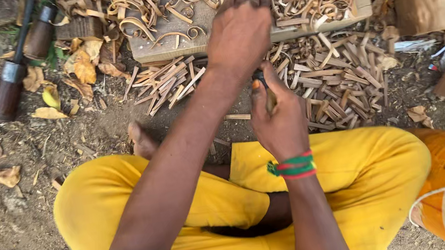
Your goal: The person carves a piece of wood using a chisel and other handheld carving tools, removing shavings and refining the wood's shape while sitting on the ground.
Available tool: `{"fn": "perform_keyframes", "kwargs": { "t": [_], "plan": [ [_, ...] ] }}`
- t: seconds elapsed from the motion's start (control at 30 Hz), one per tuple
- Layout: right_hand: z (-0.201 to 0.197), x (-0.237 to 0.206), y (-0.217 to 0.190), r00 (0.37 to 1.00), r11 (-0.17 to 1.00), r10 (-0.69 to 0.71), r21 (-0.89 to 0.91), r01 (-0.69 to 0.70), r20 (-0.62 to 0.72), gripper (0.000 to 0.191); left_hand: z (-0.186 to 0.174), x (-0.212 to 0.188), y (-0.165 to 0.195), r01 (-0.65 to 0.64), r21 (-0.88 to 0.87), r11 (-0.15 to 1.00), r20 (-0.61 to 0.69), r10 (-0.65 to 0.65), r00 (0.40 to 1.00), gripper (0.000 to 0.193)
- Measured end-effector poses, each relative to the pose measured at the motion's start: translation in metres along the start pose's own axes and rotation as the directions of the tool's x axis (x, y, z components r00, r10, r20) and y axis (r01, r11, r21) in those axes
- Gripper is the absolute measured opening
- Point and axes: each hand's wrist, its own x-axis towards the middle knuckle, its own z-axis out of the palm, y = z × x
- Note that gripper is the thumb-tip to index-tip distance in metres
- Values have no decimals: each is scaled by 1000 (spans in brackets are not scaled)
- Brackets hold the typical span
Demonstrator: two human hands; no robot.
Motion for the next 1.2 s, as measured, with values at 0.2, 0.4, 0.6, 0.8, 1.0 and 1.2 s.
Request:
{"fn": "perform_keyframes", "kwargs": {
  "t": [0.2, 0.4, 0.6, 0.8, 1.0, 1.2],
  "plan": [
    [-13, -17, 12, 961, 885, 220, 381, -269, 167, 43, -23, -34, -14, 38, -214, 976, -110, -63, 992, 47],
    [-39, -46, 37, 963, 749, 244, 610, -260, 112, 46, -19, -27, -20, 30, -75, 997, -39, -33, 999, 41],
    [-44, -65, 59, 972, 868, 206, 439, -234, 110, 46, 0, -12, -20, 11, 139, 990, 127, -29, 992, 51],
    [-34, -65, 63, 978, 913, 181, 353, -205, 101, 44, 1, -16, -28, -37, 67, 997, 4, 37, 999, 43],
    [-35, -65, 66, 991, 956, 83, 274, -107, 101, 46, 0, -16, -28, -28, 12, 1000, 7, 28, 1000, 27],
    [-34, -63, 69, 989, 959, 86, 258, -115, 121, 47, -4, -14, -38, -9, -107, 994, 5, 10, 1000, 21]
  ]
}}
